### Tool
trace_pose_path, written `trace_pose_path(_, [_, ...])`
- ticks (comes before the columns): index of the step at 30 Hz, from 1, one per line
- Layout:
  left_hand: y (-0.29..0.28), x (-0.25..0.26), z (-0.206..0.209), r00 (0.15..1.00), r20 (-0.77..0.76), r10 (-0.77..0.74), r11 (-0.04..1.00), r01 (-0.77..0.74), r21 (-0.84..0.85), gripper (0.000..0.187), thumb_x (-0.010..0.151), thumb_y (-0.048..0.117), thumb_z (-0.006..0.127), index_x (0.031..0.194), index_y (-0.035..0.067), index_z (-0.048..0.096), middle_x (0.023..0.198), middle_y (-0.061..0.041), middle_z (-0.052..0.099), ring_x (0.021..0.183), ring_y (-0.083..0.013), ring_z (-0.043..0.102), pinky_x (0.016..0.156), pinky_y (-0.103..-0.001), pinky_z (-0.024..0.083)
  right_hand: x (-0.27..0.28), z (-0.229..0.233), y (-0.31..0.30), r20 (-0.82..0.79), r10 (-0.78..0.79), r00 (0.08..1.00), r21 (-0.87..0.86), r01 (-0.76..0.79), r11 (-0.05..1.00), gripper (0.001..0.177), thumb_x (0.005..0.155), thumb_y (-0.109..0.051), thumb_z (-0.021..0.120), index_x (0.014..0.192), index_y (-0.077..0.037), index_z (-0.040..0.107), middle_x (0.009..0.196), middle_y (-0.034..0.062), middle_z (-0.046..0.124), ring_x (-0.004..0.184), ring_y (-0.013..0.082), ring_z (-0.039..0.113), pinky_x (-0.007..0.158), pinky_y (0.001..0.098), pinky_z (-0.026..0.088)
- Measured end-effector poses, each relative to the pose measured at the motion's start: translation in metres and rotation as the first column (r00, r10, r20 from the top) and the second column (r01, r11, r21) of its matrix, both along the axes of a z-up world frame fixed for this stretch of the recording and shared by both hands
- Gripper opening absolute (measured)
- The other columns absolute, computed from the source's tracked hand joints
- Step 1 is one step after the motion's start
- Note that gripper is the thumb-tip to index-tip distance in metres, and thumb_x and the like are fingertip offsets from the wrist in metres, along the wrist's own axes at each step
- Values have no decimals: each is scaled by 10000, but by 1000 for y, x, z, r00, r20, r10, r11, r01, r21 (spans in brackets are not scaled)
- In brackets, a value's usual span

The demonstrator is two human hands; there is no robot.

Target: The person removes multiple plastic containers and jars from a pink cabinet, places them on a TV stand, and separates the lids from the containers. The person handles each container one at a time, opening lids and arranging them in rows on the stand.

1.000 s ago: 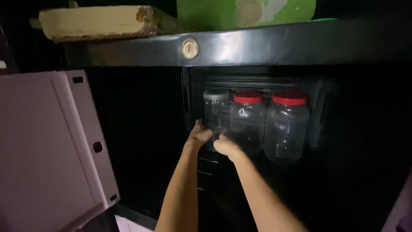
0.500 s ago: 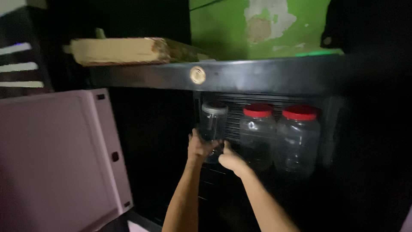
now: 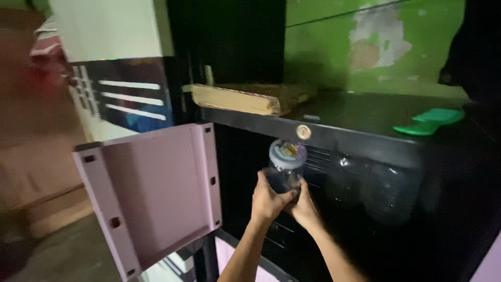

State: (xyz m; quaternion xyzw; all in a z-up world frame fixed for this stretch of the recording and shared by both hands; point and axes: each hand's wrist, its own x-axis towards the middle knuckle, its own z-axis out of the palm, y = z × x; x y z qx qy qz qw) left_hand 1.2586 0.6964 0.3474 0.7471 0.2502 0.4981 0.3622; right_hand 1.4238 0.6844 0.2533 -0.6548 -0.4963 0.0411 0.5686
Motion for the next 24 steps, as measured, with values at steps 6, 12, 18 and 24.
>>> trace_pose_path(6, [-35,-59,11,1000,9,23,1000,-23,7,837,603,232,893,1285,53,441,1163,-192,677,1081,-329,689,893,-399,553,-51,-15,-20,62,47,997,108,-53,993,1055,676,-99,877,1470,-85,182,1351,163,531,1241,282,550,1039,408,437])
trace_pose_path(12, [-61,-119,17,997,13,73,995,-74,63,909,605,216,926,1333,39,411,1230,-199,641,1129,-341,657,924,-403,529,-123,-6,-49,12,213,977,182,-212,960,973,699,-54,834,1458,-67,225,1305,177,582,1211,274,588,976,395,497])
trace_pose_path(18, [-78,-200,20,999,-49,-2,994,-3,-112,903,632,187,840,1408,74,394,1286,-145,628,1079,-268,717,816,-357,631,-219,3,-73,11,91,996,277,-90,957,794,670,-100,839,1337,-29,414,1206,172,631,1061,270,667,841,389,559])
trace_pose_path(24, [-87,-296,10,991,-133,19,978,-46,-202,946,628,198,848,1428,97,352,1259,-143,617,1084,-259,723,838,-331,632,-324,7,-91,79,96,992,139,-106,985,403,652,-100,819,1033,-50,696,1042,129,732,994,252,708,829,388,554])
